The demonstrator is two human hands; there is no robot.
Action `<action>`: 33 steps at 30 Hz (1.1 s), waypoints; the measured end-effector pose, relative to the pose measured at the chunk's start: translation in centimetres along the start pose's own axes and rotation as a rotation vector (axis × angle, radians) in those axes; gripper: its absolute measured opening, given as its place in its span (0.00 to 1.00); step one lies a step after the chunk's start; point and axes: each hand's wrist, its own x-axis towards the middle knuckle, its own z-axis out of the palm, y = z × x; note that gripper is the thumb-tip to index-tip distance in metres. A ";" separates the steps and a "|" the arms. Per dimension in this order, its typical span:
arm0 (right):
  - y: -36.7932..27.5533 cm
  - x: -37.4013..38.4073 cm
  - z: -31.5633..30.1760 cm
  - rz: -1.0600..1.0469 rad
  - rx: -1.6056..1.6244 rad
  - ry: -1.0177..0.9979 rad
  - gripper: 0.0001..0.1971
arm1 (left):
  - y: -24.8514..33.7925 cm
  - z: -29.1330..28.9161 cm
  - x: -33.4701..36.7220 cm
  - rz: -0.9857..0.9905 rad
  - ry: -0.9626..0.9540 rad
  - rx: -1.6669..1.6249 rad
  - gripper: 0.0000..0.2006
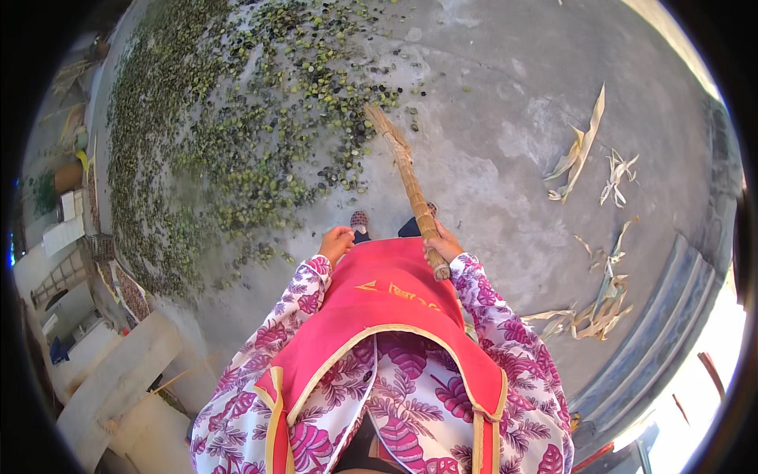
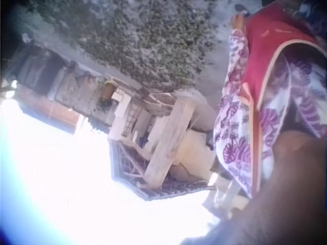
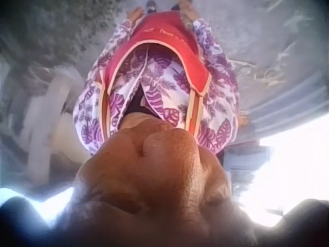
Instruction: The person sweeps dried leaves and husks across a concrete surface using a broom, walks past piles of corn, and then lifts a large wicker basket filled with walnuts.
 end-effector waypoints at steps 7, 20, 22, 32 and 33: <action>1.8 0.2 -9.3 0.030 -0.794 0.221 0.33 | 2.1 3.9 0.4 0.069 0.012 -0.017 0.13; -0.8 0.6 -11.3 -0.272 -0.777 0.219 0.35 | -0.9 4.9 0.3 0.077 0.168 -0.076 0.10; -1.5 0.5 -12.0 -0.198 -0.741 0.177 0.35 | -0.3 5.2 0.8 0.097 0.160 -0.069 0.09; -9.2 4.8 -9.7 -0.087 -1.118 0.280 0.32 | -0.4 4.8 0.6 0.120 0.128 -0.128 0.09; -9.7 5.6 -9.0 -0.112 -1.131 0.307 0.32 | 0.1 4.4 0.7 0.110 0.140 -0.120 0.09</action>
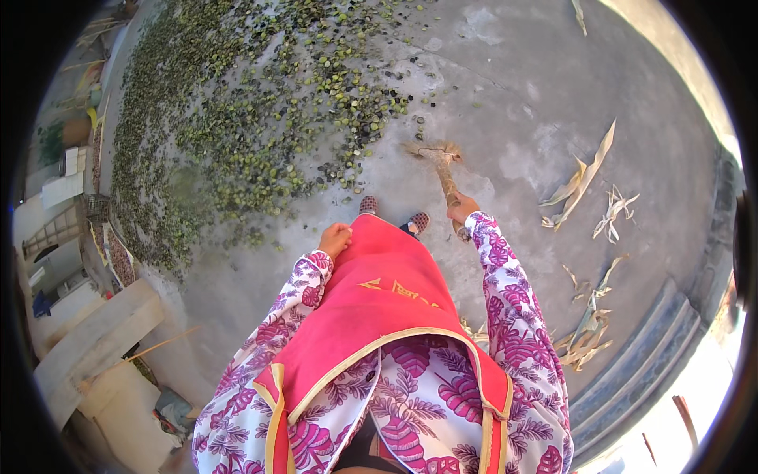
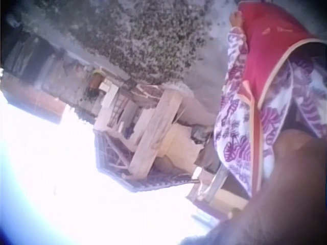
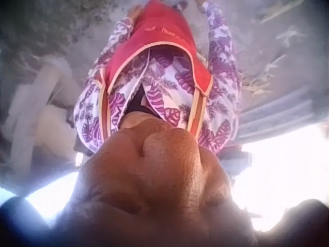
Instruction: The person sweeps dried leaves and husks across a concrete surface using a broom, walks past piles of corn, and then lifts a large wicker basket filled with walnuts.
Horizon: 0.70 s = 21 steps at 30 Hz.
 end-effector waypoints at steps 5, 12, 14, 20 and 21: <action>-2.6 0.2 1.6 -0.049 0.181 0.120 0.34 | 1.0 -1.1 2.0 -0.049 -0.018 0.014 0.09; -2.7 -3.3 1.7 0.183 1.026 -0.041 0.37 | 10.7 0.4 8.5 -0.068 -0.139 -0.211 0.11; -3.8 -2.4 1.6 0.258 1.204 0.022 0.36 | 14.7 1.3 9.6 -0.022 -0.198 -0.213 0.11; -7.3 4.2 2.4 0.276 1.585 0.187 0.12 | 20.8 3.7 13.0 0.012 -0.364 -0.368 0.09; -8.4 5.5 2.3 0.299 1.588 0.140 0.12 | 21.7 3.8 12.9 -0.002 -0.359 -0.356 0.09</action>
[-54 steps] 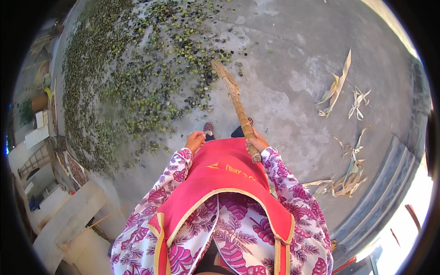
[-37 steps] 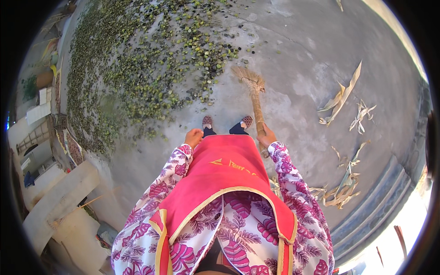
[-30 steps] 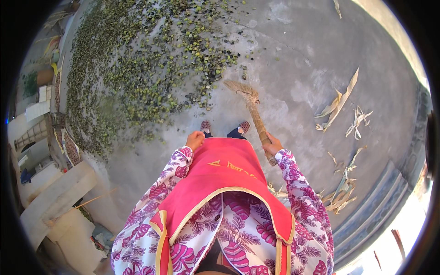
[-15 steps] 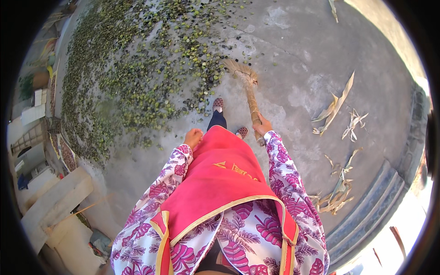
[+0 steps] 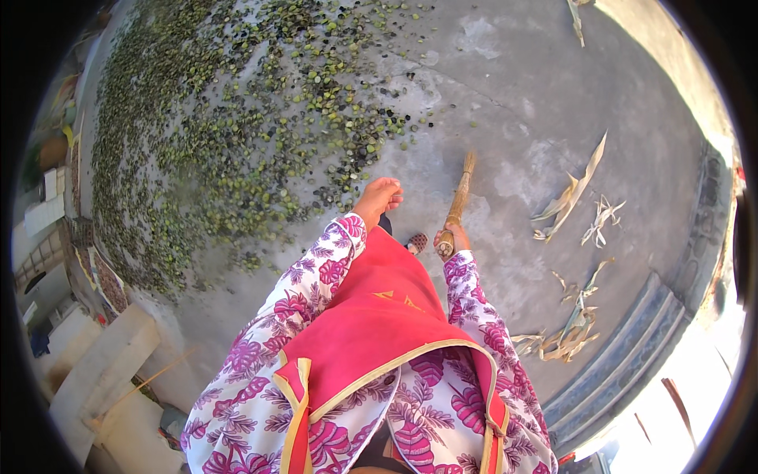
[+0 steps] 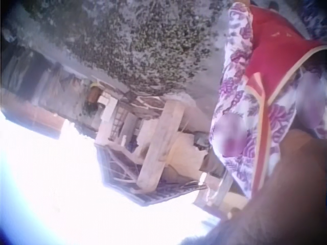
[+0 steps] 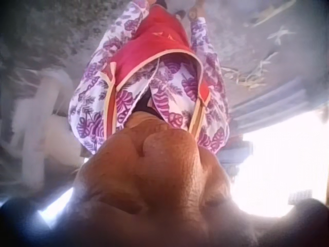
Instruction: The person sweeps dried leaves and husks across a concrete surface using a broom, walks past piles of corn, and then lifts a large wicker basket filled with walnuts.
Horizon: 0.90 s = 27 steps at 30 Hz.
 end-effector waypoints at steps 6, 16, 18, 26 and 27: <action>1.7 4.4 11.2 0.040 -0.208 -0.219 0.15 | 2.3 -2.3 1.4 -0.025 0.038 -0.020 0.09; -5.1 -0.2 8.7 0.011 -0.142 -0.230 0.36 | 6.6 -8.1 3.1 -0.059 0.207 0.018 0.10; -6.6 -0.4 7.4 -0.055 -0.077 -0.112 0.32 | 6.4 -8.8 3.3 -0.079 0.238 -0.013 0.10; -14.2 6.3 3.1 -0.152 0.164 0.139 0.17 | 5.5 -5.0 3.2 -0.084 0.262 -0.018 0.09; -14.1 7.2 3.8 -0.140 0.091 0.129 0.18 | 5.4 -4.1 3.2 -0.086 0.284 -0.020 0.09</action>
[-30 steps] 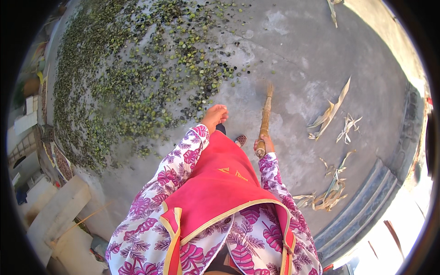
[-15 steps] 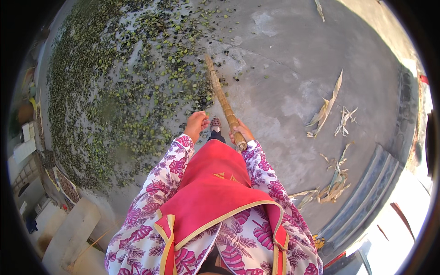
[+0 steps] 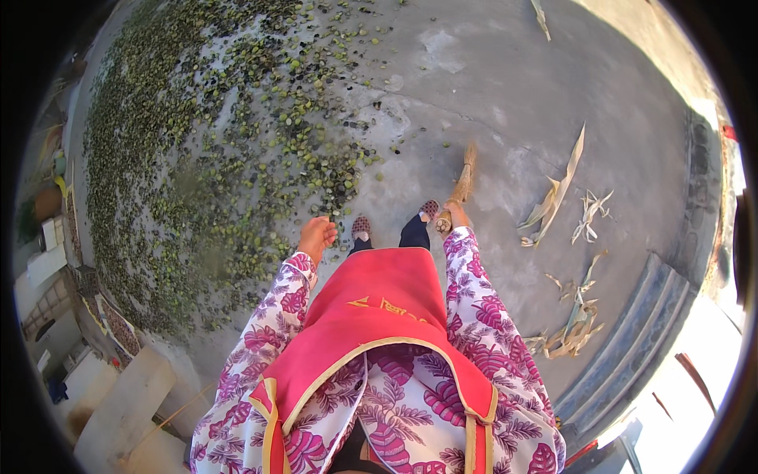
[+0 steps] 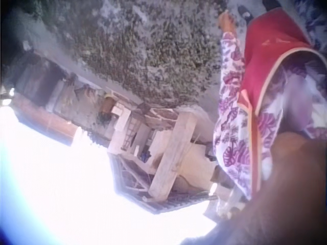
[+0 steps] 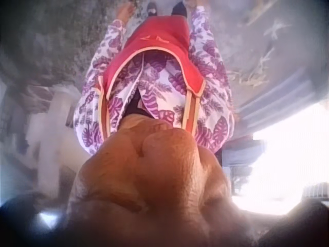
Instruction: The person sweeps dried leaves and husks across a concrete surface using a broom, walks past piles of corn, and then lifts a large wicker basket filled with walnuts.
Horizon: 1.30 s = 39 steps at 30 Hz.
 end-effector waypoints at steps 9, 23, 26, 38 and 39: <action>-2.6 0.0 3.0 0.254 -0.345 -0.507 0.32 | -2.0 8.3 -1.6 -0.037 0.047 0.172 0.10; -8.0 -1.5 -12.0 -0.055 -0.417 -0.084 0.29 | -1.1 18.0 -0.4 0.015 -0.095 0.407 0.10; -6.3 0.5 -11.9 -0.155 -0.824 0.077 0.24 | -0.5 18.8 0.9 -0.004 -0.112 0.443 0.11; -4.8 -1.3 -1.3 -0.053 -0.684 -0.301 0.38 | 5.4 18.9 4.9 0.044 -0.189 0.484 0.11; -3.8 -0.8 -1.6 -0.138 -0.685 -0.267 0.39 | 6.1 19.0 4.8 0.043 -0.193 0.508 0.11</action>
